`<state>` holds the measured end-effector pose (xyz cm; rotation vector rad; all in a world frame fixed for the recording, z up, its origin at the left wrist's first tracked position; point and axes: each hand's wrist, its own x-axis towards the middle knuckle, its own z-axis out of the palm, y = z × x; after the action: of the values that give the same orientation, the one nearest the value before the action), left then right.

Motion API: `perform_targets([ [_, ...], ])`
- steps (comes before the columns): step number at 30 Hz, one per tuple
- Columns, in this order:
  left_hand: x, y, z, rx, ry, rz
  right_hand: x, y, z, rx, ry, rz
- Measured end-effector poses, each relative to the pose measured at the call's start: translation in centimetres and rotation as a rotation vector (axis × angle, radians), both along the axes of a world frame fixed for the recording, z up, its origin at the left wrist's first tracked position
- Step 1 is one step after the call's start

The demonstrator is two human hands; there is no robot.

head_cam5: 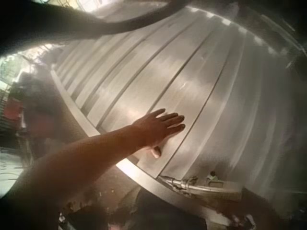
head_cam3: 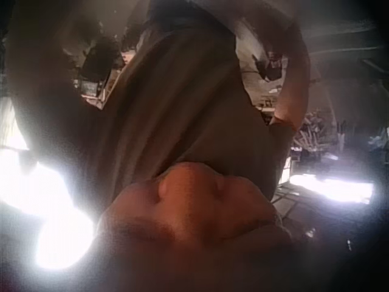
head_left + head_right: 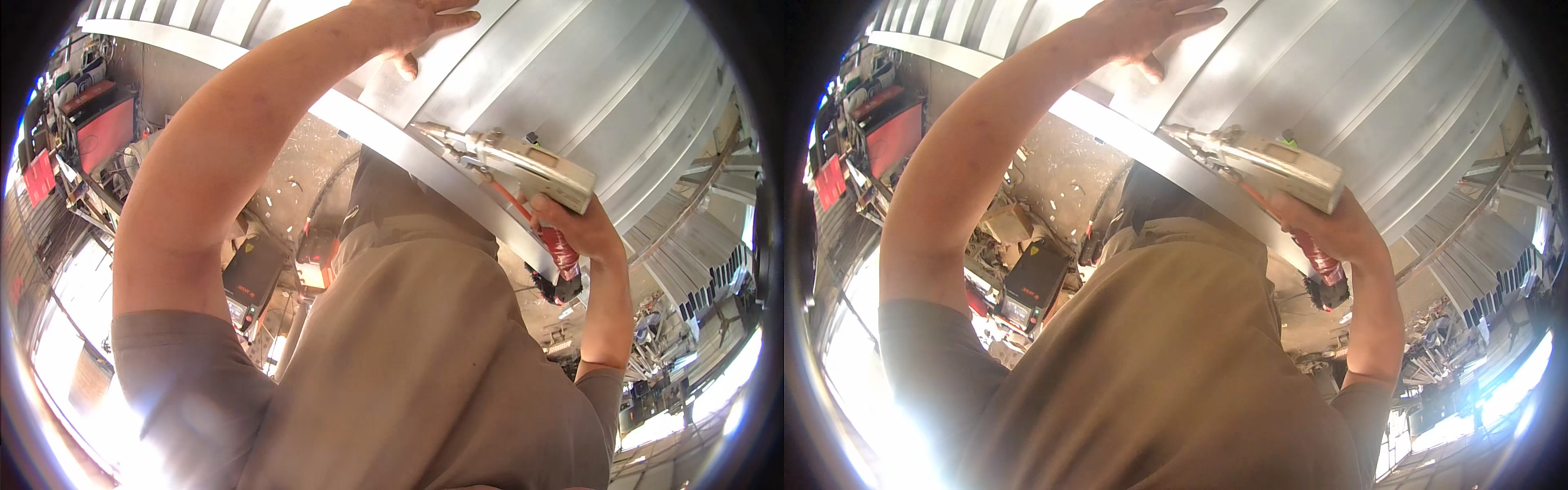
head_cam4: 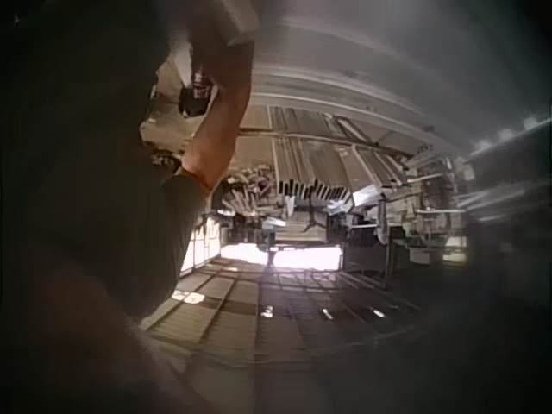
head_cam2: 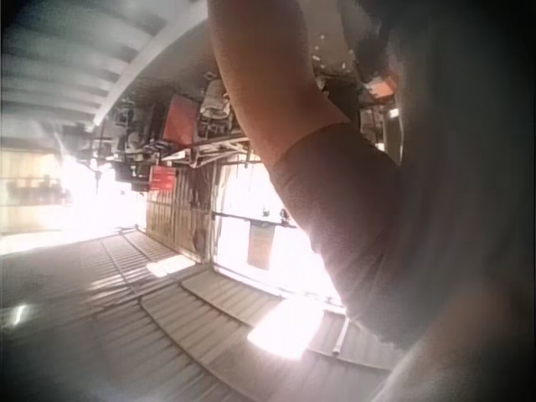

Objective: The person measures a metal panel with a tape measure, then uses a rivet gun to attach a metal strip along the edge of the panel. The person repeatedly positions the strip and fires the rivet gun to secure it in place.

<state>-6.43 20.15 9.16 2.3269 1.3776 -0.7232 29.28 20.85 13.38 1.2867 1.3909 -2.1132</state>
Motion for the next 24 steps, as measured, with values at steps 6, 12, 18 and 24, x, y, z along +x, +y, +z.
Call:
perform_targets([
  [6, -2.9, -0.1, -2.0, 0.136, -0.270, 0.143, 4.9, -1.4, 1.5, 0.047, 0.183, -0.166],
  [12, -10.8, -5.0, -2.2, 0.356, -0.449, 0.601, 5.9, -6.2, 1.4, 0.100, 0.203, -0.217],
  [18, -16.6, -6.8, -3.5, 0.306, -0.387, 0.608, 1.1, -10.7, 2.2, 0.148, 0.068, -0.263],
  [24, -18.7, -6.5, -5.5, 0.328, -0.350, 0.499, -6.5, -12.5, 4.0, 0.081, -0.147, -0.301],
])
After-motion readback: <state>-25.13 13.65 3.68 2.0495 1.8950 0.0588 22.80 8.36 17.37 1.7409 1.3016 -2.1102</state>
